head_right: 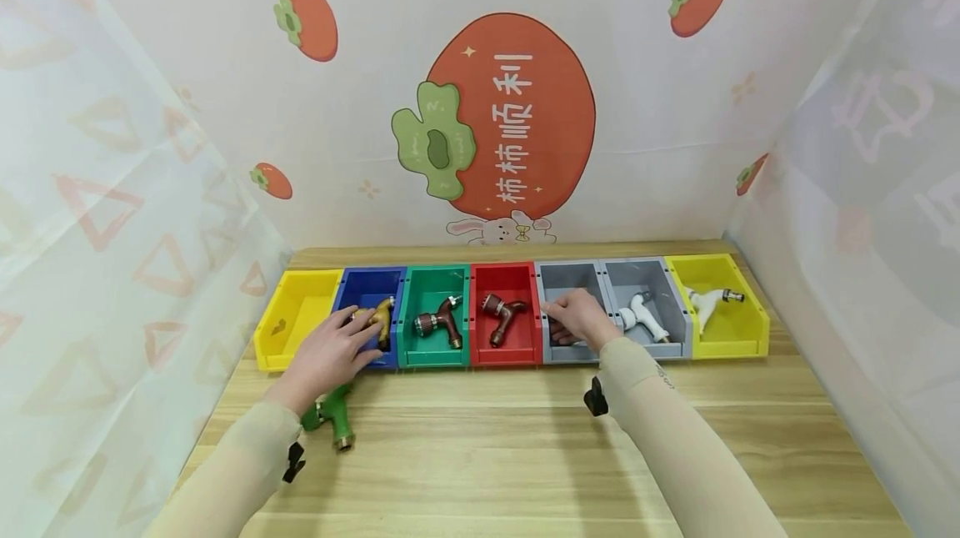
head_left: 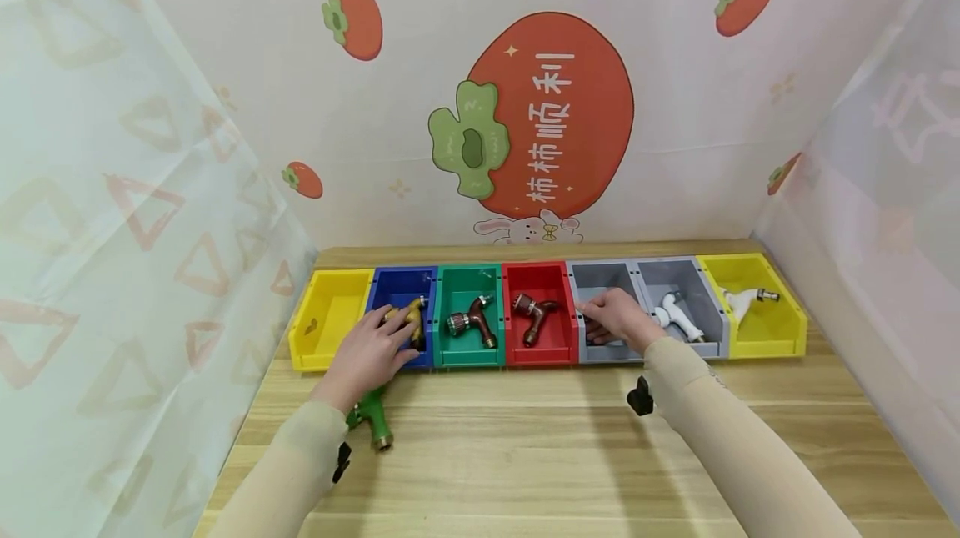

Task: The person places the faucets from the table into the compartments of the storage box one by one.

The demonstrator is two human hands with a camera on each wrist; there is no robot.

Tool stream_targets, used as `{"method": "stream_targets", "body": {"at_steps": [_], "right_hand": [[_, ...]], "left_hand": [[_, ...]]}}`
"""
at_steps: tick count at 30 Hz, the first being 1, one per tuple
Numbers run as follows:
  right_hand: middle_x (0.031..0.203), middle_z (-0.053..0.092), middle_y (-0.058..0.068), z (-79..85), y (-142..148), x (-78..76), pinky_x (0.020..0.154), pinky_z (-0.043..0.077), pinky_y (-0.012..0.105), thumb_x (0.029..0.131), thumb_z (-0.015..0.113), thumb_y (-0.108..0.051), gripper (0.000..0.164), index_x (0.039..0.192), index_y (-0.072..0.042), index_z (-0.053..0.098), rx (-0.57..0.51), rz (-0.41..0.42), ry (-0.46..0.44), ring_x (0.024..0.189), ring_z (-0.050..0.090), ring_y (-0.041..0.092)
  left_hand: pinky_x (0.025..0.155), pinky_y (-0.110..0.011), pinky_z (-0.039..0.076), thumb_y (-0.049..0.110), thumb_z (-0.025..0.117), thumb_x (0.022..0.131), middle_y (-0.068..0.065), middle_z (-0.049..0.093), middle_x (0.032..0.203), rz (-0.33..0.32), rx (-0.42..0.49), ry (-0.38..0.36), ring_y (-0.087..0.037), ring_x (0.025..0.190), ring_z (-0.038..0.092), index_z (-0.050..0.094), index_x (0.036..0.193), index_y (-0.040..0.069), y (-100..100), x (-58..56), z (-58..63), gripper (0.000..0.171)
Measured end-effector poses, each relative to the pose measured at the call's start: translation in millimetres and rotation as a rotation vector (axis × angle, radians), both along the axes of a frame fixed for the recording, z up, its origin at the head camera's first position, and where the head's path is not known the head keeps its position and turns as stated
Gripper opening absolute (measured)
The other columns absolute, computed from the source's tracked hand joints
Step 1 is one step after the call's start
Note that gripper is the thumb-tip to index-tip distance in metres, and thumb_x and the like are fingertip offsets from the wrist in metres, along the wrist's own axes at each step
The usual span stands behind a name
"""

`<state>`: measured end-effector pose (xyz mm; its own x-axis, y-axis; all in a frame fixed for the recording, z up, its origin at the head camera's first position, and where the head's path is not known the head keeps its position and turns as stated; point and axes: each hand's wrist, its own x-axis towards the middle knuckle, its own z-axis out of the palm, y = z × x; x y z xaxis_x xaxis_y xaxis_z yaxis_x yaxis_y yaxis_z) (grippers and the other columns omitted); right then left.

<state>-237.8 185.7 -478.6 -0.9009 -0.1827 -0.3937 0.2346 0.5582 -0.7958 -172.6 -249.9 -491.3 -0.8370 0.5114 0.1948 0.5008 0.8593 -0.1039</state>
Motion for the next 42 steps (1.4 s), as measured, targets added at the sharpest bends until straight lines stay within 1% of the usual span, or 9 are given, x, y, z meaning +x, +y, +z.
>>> {"method": "stream_targets", "body": {"at_steps": [3, 7, 12, 18, 23, 26, 29, 33, 42], "right_hand": [[0.093, 0.07, 0.02, 0.0, 0, -0.4, 0.079, 0.062, 0.044, 0.106, 0.058, -0.031, 0.037, 0.096, 0.0, 0.076, 0.006, -0.003, 0.0, 0.084, 0.071, 0.032], [0.093, 0.07, 0.019, -0.1, 0, -0.8, 0.078, 0.063, 0.044, 0.106, 0.058, -0.031, 0.038, 0.095, 0.0, 0.076, 0.01, -0.004, -0.002, 0.085, 0.071, 0.033], [0.092, 0.07, 0.019, 0.6, -1, -0.5, 0.076, 0.063, 0.043, 0.106, 0.058, -0.031, 0.038, 0.094, 0.0, 0.076, 0.008, -0.007, -0.003, 0.083, 0.071, 0.032], [0.091, 0.07, 0.02, 1.4, -1, 0.5, 0.076, 0.063, 0.043, 0.106, 0.058, -0.031, 0.038, 0.091, 0.0, 0.075, 0.01, -0.01, -0.004, 0.084, 0.071, 0.033], [0.091, 0.069, 0.022, 2.2, -2, 0.9, 0.076, 0.063, 0.043, 0.106, 0.057, -0.033, 0.042, 0.083, 0.0, 0.069, -0.005, -0.007, -0.013, 0.084, 0.072, 0.034], [0.091, 0.07, 0.022, 2.2, -2, 0.3, 0.076, 0.063, 0.043, 0.106, 0.057, -0.033, 0.043, 0.08, -0.001, 0.068, -0.009, -0.01, -0.016, 0.084, 0.072, 0.034], [0.091, 0.07, 0.021, 1.8, -2, -0.1, 0.077, 0.063, 0.043, 0.106, 0.057, -0.034, 0.042, 0.08, -0.003, 0.069, -0.001, -0.008, -0.016, 0.084, 0.073, 0.034], [0.091, 0.07, 0.02, 1.4, -2, 0.1, 0.076, 0.063, 0.042, 0.106, 0.057, -0.034, 0.043, 0.081, -0.001, 0.069, 0.006, -0.009, -0.017, 0.083, 0.073, 0.032], [0.089, 0.069, 0.02, 1.9, -4, 0.1, 0.076, 0.063, 0.043, 0.106, 0.058, -0.032, 0.04, 0.084, -0.002, 0.072, -0.013, -0.023, -0.028, 0.084, 0.072, 0.034]], "left_hand": [[0.112, -0.062, 0.04, 0.049, 0.074, 0.092, -0.014, 0.056, 0.149, 0.007, 0.008, -0.035, -0.046, 0.14, 0.045, 0.066, 0.139, 0.013, -4, 11.0, 3.4, 0.06], [0.114, -0.066, 0.035, 0.055, 0.075, 0.089, -0.013, 0.047, 0.157, 0.024, -0.007, -0.074, -0.048, 0.145, 0.037, 0.061, 0.145, 0.019, -7, 25.3, 5.7, 0.068], [0.113, -0.069, 0.034, 0.059, 0.074, 0.087, -0.013, 0.041, 0.161, 0.048, -0.008, -0.1, -0.05, 0.146, 0.034, 0.058, 0.148, 0.022, -8, 44.4, 4.2, 0.073], [0.113, -0.072, 0.03, 0.068, 0.071, 0.084, -0.013, 0.036, 0.164, 0.111, -0.019, -0.188, -0.051, 0.149, 0.027, 0.055, 0.15, 0.024, -10, 66.9, -2.7, 0.081], [0.112, -0.072, 0.03, 0.072, 0.068, 0.083, -0.013, 0.034, 0.164, 0.12, -0.024, -0.246, -0.052, 0.149, 0.026, 0.053, 0.151, 0.026, -14, 84.0, -11.0, 0.084], [0.111, -0.073, 0.032, 0.074, 0.067, 0.082, -0.012, 0.034, 0.165, 0.128, -0.031, -0.278, -0.052, 0.148, 0.027, 0.053, 0.151, 0.027, -19, 92.9, -16.2, 0.085], [0.107, -0.073, 0.036, 0.075, 0.067, 0.082, -0.012, 0.034, 0.164, 0.141, -0.041, -0.292, -0.052, 0.147, 0.031, 0.055, 0.15, 0.028, -24, 99.8, -21.4, 0.084], [0.103, -0.072, 0.041, 0.072, 0.067, 0.084, -0.013, 0.037, 0.163, 0.159, -0.048, -0.288, -0.051, 0.142, 0.039, 0.056, 0.149, 0.028, -29, 105.7, -27.2, 0.079], [0.102, -0.068, 0.045, 0.069, 0.068, 0.086, -0.013, 0.04, 0.161, 0.161, -0.021, -0.258, -0.048, 0.135, 0.049, 0.059, 0.147, 0.025, -31, 110.9, -31.5, 0.075]]}}
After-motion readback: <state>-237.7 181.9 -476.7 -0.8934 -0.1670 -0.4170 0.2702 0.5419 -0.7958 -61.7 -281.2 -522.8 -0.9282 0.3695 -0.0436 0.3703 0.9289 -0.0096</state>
